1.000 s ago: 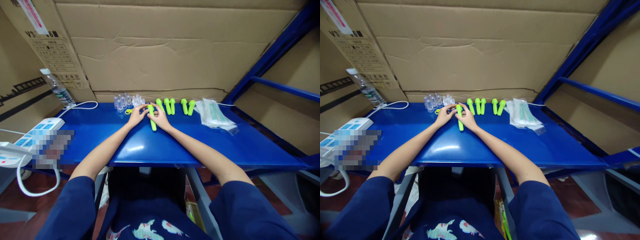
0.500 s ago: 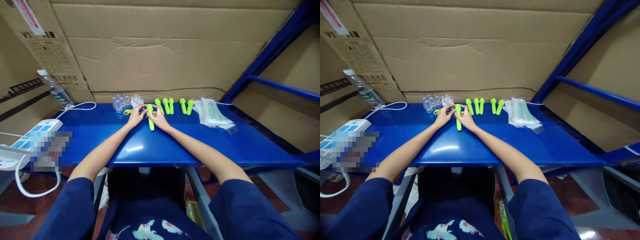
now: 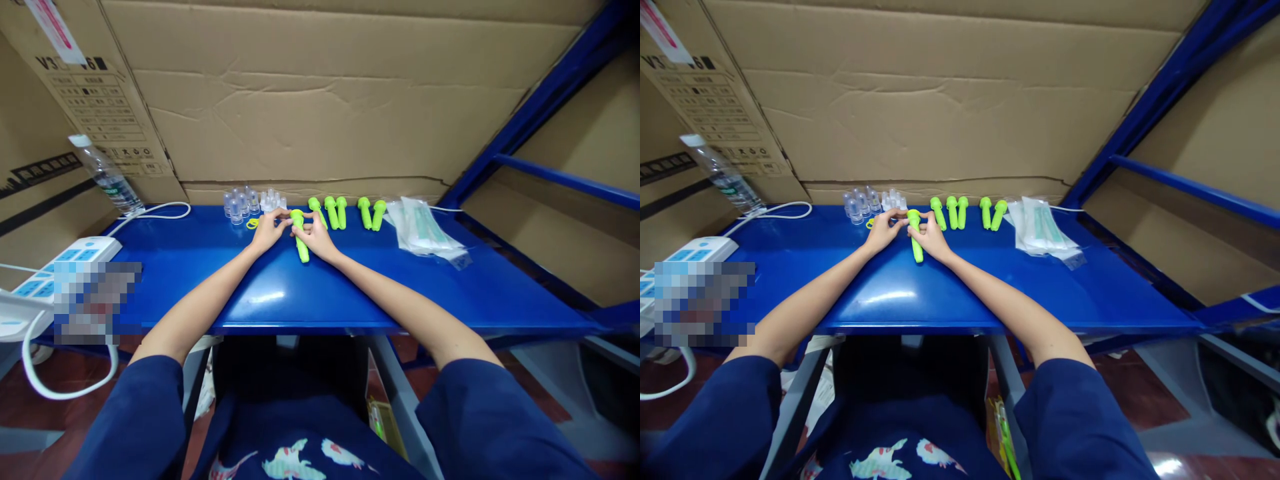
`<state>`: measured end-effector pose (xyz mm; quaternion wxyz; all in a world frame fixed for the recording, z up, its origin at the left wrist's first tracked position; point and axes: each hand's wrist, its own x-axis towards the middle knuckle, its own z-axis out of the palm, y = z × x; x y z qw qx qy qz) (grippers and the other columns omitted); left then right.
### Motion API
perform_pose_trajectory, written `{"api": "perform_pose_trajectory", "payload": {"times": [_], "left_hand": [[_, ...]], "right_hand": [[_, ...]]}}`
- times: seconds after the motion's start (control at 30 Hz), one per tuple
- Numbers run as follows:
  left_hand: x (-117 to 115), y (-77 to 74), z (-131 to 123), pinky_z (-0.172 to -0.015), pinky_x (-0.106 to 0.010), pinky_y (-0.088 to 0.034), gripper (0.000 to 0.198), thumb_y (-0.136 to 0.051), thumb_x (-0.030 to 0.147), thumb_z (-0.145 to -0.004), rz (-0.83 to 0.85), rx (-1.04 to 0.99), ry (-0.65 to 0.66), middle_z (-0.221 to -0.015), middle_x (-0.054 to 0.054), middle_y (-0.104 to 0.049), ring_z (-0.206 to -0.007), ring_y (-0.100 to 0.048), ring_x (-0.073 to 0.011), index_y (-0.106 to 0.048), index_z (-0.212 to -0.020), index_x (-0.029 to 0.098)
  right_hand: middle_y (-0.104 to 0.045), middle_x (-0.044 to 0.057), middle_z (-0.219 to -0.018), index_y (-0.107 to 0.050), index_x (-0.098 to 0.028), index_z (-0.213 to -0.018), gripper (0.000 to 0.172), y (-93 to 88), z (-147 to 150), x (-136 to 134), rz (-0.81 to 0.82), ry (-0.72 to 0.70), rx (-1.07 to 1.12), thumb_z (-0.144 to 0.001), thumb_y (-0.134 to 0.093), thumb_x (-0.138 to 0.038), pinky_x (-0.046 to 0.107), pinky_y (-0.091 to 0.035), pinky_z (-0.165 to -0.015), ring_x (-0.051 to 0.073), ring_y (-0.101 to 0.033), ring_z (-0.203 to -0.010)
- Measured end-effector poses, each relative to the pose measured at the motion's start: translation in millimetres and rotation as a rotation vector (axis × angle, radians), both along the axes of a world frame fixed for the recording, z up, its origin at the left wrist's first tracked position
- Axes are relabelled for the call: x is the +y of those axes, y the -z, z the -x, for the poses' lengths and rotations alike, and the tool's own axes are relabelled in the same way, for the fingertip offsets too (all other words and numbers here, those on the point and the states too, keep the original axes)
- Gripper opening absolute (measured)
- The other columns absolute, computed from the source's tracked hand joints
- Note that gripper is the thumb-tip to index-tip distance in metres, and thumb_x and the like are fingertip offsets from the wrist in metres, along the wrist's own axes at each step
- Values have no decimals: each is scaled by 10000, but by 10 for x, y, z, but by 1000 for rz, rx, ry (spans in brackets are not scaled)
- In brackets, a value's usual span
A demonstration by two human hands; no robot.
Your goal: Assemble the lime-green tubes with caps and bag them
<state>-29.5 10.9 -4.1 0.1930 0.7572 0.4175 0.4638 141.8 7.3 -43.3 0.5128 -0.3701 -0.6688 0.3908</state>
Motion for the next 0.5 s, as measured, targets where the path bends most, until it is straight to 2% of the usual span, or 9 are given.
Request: {"api": "perform_pose_trajectory", "payload": {"times": [0.3,0.5], "left_hand": [[18,8,20,-818,-308,-531,162,-673,183,-873,-14,10,7,-1080,-84,-779,-940,-721,-204,-715,-1027,162],[-12,9,4,-910,-327,-525,97,-673,162,-862,-26,-12,16,-1059,-81,-779,-930,-719,-202,-702,-954,157]], "right_hand": [[-721,30,-844,-344,-269,-1119,664,-24,-12,-37,6,-15,0,-754,-750,-647,470,-655,-736,265,-765,-788],[-723,49,-825,-365,-243,-1186,694,-34,-16,-36,15,6,-23,-746,-752,-616,461,-652,-738,277,-766,-795]]}}
